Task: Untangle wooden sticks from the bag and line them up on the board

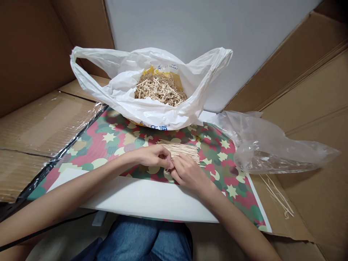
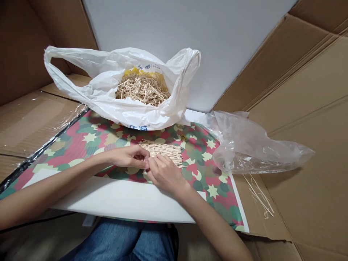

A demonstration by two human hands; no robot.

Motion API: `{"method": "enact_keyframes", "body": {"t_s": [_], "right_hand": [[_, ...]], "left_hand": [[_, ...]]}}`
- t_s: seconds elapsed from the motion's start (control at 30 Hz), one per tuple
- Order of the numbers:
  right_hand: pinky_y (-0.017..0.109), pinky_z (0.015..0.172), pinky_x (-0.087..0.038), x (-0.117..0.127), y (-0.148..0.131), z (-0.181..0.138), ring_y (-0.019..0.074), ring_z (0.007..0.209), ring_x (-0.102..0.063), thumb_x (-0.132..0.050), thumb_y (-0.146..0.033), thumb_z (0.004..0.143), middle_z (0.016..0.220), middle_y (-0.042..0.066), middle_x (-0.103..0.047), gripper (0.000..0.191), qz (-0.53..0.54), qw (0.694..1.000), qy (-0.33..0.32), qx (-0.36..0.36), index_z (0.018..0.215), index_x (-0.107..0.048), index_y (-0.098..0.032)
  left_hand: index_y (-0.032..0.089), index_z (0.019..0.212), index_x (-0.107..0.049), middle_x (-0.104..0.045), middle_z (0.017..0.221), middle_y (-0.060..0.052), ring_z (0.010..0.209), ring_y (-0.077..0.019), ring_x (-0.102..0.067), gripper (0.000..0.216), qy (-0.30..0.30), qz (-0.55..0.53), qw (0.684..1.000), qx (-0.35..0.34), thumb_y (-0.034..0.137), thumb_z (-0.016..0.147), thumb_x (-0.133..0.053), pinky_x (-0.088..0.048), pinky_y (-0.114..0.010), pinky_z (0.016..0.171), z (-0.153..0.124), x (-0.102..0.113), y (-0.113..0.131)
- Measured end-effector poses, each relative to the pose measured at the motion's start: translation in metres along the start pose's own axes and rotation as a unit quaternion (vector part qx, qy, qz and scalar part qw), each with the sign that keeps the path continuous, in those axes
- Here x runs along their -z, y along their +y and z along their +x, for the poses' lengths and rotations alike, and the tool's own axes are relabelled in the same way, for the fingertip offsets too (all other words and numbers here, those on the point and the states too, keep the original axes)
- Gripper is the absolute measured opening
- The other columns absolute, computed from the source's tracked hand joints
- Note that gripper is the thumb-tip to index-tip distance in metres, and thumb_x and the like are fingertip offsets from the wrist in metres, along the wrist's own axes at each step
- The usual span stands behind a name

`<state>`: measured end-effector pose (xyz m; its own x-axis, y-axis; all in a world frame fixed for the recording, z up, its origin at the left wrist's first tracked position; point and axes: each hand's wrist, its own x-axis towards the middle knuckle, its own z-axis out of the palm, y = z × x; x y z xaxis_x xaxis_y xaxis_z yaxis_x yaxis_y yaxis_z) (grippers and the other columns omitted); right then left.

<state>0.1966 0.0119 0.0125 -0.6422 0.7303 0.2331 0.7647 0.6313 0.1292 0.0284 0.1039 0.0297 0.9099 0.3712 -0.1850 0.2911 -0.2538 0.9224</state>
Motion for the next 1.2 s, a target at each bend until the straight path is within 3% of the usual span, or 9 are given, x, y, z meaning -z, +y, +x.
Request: {"method": "enact_keyframes", "body": {"t_s": [0.23,0.4,0.63,0.83,1.07,1.2], "right_hand": [[0.032,0.064,-0.029,-0.004,0.003,0.001,0.0193,0.071,-0.044,-0.035,-0.019,0.088,0.069,0.005,-0.053,0.02,0.014,0.998,0.037,-0.042,0.077,-0.052,-0.015],[0.029,0.065,-0.034,-0.001,0.012,0.003,0.0187,0.073,-0.049,-0.045,-0.031,0.085,0.073,0.005,-0.055,0.016,0.145,0.982,0.016,-0.119,0.08,-0.052,-0.017],[0.025,0.064,-0.036,0.003,0.014,0.007,0.0135,0.07,-0.051,-0.044,-0.024,0.085,0.076,0.0,-0.058,0.011,0.402,0.901,-0.062,-0.149,0.077,-0.049,-0.019],[0.022,0.058,-0.033,-0.002,0.01,0.008,0.0117,0.063,-0.049,-0.047,-0.024,0.083,0.067,-0.003,-0.056,0.011,0.497,0.837,-0.044,-0.223,0.073,-0.045,-0.02],[0.022,0.055,-0.033,-0.003,0.01,0.008,0.0107,0.056,-0.046,-0.046,-0.03,0.083,0.06,-0.004,-0.05,0.016,0.527,0.799,0.013,-0.289,0.072,-0.042,-0.02],[0.024,0.057,-0.035,0.0,0.01,0.008,0.0115,0.059,-0.048,-0.045,-0.033,0.084,0.063,-0.004,-0.049,0.017,0.537,0.783,0.033,-0.313,0.072,-0.043,-0.02]], "left_hand": [[0.012,0.069,-0.055,-0.052,0.063,0.001,0.057,-0.0087,-0.042,0.013,0.025,-0.012,0.999,-0.023,0.024,0.074,-0.054,-0.032,-0.017,0.05,0.002,0.0,-0.002],[0.013,0.067,-0.053,-0.049,0.062,0.001,0.055,-0.0089,-0.04,0.013,0.028,0.02,0.999,0.0,0.025,0.071,-0.055,-0.031,-0.017,0.049,0.0,0.0,-0.002],[0.013,0.068,-0.055,-0.052,0.061,0.0,0.051,-0.0091,-0.04,0.017,0.014,0.056,0.998,-0.002,0.029,0.073,-0.053,-0.03,-0.019,0.047,-0.003,-0.003,-0.007],[0.012,0.071,-0.058,-0.052,0.061,0.0,0.052,-0.009,-0.04,0.021,0.028,0.093,0.995,0.002,0.032,0.075,-0.052,-0.029,-0.018,0.046,-0.005,0.0,0.001],[0.015,0.076,-0.052,-0.056,0.074,-0.001,0.066,-0.011,-0.048,0.021,0.172,0.091,0.979,-0.057,0.035,0.074,-0.058,-0.037,-0.02,0.06,-0.005,-0.001,0.002],[0.014,0.075,-0.055,-0.057,0.075,-0.002,0.069,-0.0118,-0.05,0.018,0.204,0.127,0.967,-0.087,0.032,0.078,-0.054,-0.038,-0.021,0.063,-0.004,-0.007,0.004]]}}
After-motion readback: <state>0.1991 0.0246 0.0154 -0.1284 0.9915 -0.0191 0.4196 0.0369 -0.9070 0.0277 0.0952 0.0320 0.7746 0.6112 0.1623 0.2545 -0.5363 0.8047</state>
